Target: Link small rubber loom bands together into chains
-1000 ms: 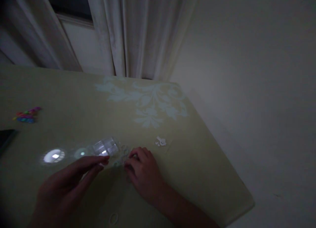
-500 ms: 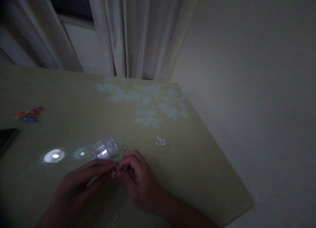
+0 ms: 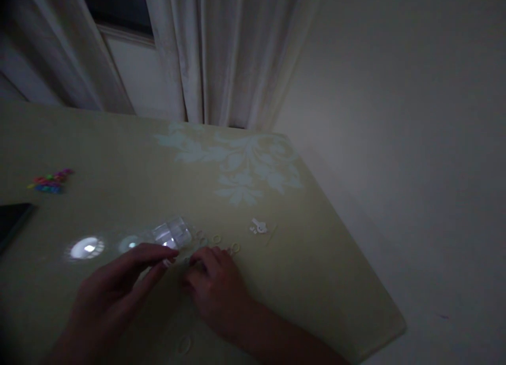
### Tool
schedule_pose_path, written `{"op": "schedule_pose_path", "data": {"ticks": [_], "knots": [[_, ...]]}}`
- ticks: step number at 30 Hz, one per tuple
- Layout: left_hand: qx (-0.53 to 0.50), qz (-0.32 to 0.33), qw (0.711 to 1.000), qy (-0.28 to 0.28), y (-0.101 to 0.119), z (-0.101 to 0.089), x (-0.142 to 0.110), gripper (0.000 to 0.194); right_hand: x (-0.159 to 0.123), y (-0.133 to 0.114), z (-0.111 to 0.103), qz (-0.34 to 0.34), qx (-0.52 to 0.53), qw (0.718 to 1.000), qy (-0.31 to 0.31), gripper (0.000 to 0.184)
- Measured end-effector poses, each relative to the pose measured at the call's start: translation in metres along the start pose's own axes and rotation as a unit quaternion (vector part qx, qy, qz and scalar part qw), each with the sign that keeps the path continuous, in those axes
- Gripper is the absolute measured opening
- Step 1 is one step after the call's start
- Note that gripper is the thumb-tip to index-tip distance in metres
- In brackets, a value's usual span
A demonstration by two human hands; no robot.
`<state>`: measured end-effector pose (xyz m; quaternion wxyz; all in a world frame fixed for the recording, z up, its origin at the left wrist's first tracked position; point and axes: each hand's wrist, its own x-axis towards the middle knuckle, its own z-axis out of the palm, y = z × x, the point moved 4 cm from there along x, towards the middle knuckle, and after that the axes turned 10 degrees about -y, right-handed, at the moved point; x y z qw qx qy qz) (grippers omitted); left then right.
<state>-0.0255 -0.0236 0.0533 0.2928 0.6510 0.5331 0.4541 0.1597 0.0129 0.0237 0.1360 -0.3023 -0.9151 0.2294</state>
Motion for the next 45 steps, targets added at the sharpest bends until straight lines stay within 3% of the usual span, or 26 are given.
{"op": "schedule_pose_path", "data": {"ticks": [6, 9, 13, 19, 21, 26, 30, 34, 39, 45], "knots": [[0.005, 0.046, 0.999, -0.012, 0.003, 0.000, 0.007, 0.015, -0.001, -0.002, 0.007, -0.011, -0.042, 0.998, -0.051, 0.006], [0.008, 0.072, 0.997, -0.028, 0.002, 0.001, 0.010, 0.023, -0.002, -0.001, -0.007, 0.017, 0.088, 0.995, -0.044, 0.005], [-0.008, 0.091, 0.994, -0.060, 0.002, 0.007, 0.007, 0.031, -0.003, -0.001, -0.028, 0.041, 0.302, 0.952, 0.017, 0.009], [-0.025, 0.056, 0.995, -0.076, 0.004, 0.015, 0.002, 0.030, -0.003, -0.001, -0.030, 0.043, 0.377, 0.924, 0.045, 0.015], [-0.016, 0.046, 0.997, -0.056, 0.005, 0.011, 0.003, 0.028, -0.003, 0.002, -0.032, 0.055, 0.364, 0.929, 0.041, 0.016], [-0.007, 0.029, 1.000, -0.007, 0.004, -0.001, 0.003, 0.025, -0.008, -0.001, -0.032, -0.019, 0.207, 0.972, -0.114, 0.022], [-0.013, 0.015, 1.000, 0.004, -0.002, 0.000, 0.002, 0.022, -0.015, -0.011, -0.023, -0.061, 0.097, 0.980, -0.161, 0.021], [-0.001, 0.036, 0.999, -0.007, -0.003, 0.002, 0.003, 0.022, -0.018, -0.017, -0.016, -0.065, 0.035, 0.983, -0.165, 0.015], [-0.011, 0.027, 1.000, -0.003, -0.002, 0.002, 0.003, 0.021, -0.020, -0.017, -0.018, -0.072, 0.059, 0.979, -0.182, 0.026], [-0.011, 0.040, 0.999, -0.015, -0.001, 0.001, 0.004, 0.022, -0.017, -0.016, -0.020, -0.075, 0.058, 0.983, -0.158, 0.016]]}}
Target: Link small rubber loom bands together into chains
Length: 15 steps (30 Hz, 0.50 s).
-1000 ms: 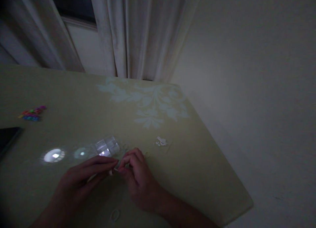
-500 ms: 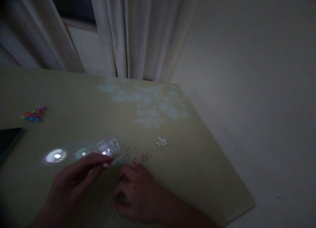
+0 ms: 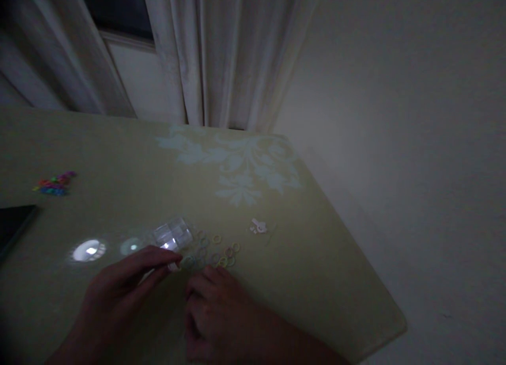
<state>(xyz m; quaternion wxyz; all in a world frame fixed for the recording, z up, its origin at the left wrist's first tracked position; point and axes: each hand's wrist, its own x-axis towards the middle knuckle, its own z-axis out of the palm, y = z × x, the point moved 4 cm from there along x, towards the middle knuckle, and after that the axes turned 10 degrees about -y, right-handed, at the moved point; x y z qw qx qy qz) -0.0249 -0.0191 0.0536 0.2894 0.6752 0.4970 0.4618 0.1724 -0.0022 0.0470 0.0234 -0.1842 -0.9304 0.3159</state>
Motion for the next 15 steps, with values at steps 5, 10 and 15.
{"op": "schedule_pose_path", "data": {"ticks": [5, 10, 15], "knots": [[-0.042, 0.047, 0.994, -0.085, 0.001, 0.012, 0.002, 0.026, -0.001, 0.014, -0.021, 0.064, 0.214, 0.958, 0.181, 0.012], [-0.086, 0.073, 0.988, -0.102, 0.005, 0.022, -0.004, 0.032, 0.001, 0.018, -0.021, 0.066, 0.318, 0.917, 0.231, 0.006], [-0.041, 0.034, 0.996, -0.065, 0.008, 0.016, -0.002, 0.024, 0.005, 0.023, -0.023, 0.077, 0.318, 0.908, 0.262, 0.006]]}}
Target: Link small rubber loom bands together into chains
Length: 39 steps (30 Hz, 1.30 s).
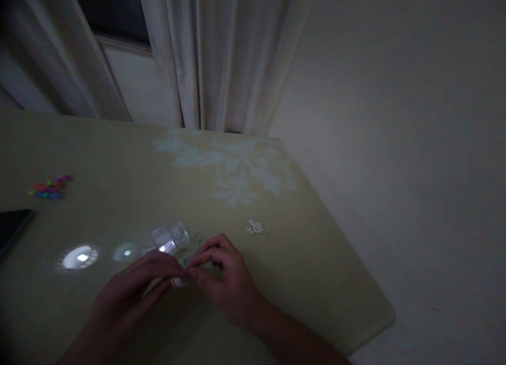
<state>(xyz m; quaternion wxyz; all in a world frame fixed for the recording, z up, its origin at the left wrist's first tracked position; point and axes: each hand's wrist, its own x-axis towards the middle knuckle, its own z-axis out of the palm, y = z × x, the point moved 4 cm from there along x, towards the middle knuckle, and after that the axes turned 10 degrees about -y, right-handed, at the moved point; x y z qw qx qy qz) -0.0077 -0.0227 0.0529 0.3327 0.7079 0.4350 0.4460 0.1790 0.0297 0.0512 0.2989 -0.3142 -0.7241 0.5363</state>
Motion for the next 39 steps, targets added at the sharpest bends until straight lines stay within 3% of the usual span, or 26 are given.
{"op": "schedule_pose_path", "data": {"ticks": [4, 8, 12, 18, 23, 29, 34, 39], "knots": [[0.037, -0.053, 0.995, 0.079, -0.004, -0.016, 0.003, 0.011, 0.024, 0.001, -0.014, -0.008, -0.148, 0.988, 0.043, 0.010], [0.041, -0.113, 0.982, 0.146, -0.016, -0.034, -0.001, 0.014, 0.063, 0.012, -0.019, 0.033, -0.327, 0.944, -0.031, 0.007], [0.035, -0.154, 0.970, 0.183, -0.026, -0.048, -0.002, 0.021, 0.087, 0.021, -0.015, 0.035, -0.365, 0.926, -0.095, 0.008], [0.020, -0.081, 0.987, 0.140, -0.024, -0.043, 0.008, 0.017, 0.089, 0.003, -0.015, 0.000, -0.336, 0.938, -0.083, 0.011], [0.019, -0.074, 0.992, 0.102, -0.016, -0.028, 0.009, 0.014, 0.077, -0.016, -0.003, -0.040, -0.139, 0.983, -0.110, 0.009], [0.081, 0.001, 0.992, 0.098, -0.011, -0.022, 0.009, 0.015, 0.068, -0.009, 0.005, 0.007, -0.027, 0.994, -0.108, 0.006], [0.172, -0.022, 0.982, 0.071, -0.015, -0.036, 0.023, 0.022, 0.049, -0.003, -0.018, -0.020, -0.051, 0.998, -0.024, 0.011], [0.272, -0.059, 0.960, -0.036, -0.019, -0.038, 0.045, 0.025, 0.023, 0.016, -0.046, -0.039, -0.080, 0.994, 0.066, 0.016]]}}
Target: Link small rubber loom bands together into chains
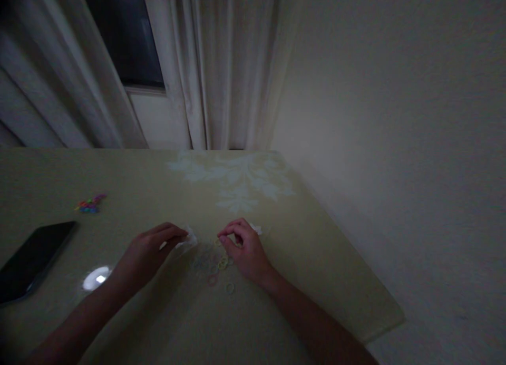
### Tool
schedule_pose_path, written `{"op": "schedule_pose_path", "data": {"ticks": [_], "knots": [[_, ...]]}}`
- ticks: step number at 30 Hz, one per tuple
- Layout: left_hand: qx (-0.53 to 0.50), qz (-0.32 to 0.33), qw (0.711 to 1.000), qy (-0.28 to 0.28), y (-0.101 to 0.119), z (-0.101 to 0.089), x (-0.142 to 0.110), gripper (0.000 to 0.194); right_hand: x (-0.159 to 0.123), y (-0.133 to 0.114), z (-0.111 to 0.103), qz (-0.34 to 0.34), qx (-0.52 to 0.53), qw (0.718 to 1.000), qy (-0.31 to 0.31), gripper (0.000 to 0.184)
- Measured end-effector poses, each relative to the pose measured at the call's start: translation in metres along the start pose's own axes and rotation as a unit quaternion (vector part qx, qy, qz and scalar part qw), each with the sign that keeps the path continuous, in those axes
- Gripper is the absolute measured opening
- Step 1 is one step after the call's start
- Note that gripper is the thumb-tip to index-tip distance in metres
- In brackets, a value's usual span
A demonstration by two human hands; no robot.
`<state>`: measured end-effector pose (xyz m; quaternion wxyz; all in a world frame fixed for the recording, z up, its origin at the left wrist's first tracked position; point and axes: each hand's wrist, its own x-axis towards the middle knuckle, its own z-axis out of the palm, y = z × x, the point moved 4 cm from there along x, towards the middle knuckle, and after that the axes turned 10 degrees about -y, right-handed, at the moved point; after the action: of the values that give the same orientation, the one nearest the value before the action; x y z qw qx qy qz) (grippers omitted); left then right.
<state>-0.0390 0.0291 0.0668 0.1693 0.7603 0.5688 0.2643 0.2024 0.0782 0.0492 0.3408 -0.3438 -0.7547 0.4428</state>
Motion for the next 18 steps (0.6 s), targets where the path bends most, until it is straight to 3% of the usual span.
{"op": "schedule_pose_path", "data": {"ticks": [5, 10, 14, 18], "knots": [[0.100, -0.011, 0.992, -0.075, 0.006, 0.011, 0.010, 0.036, -0.007, 0.010, -0.011, 0.009, -0.012, 0.999, 0.030, 0.018], [0.153, -0.004, 0.982, -0.111, 0.003, 0.016, 0.010, 0.047, -0.006, 0.008, -0.019, 0.014, -0.027, 0.999, 0.018, 0.015], [0.168, -0.003, 0.980, -0.108, 0.010, 0.019, 0.000, 0.055, -0.008, 0.005, -0.020, 0.023, -0.063, 0.997, -0.048, 0.006], [0.154, 0.021, 0.982, -0.112, 0.020, 0.036, -0.024, 0.048, -0.016, 0.002, -0.004, -0.006, -0.128, 0.979, -0.156, 0.007]]}}
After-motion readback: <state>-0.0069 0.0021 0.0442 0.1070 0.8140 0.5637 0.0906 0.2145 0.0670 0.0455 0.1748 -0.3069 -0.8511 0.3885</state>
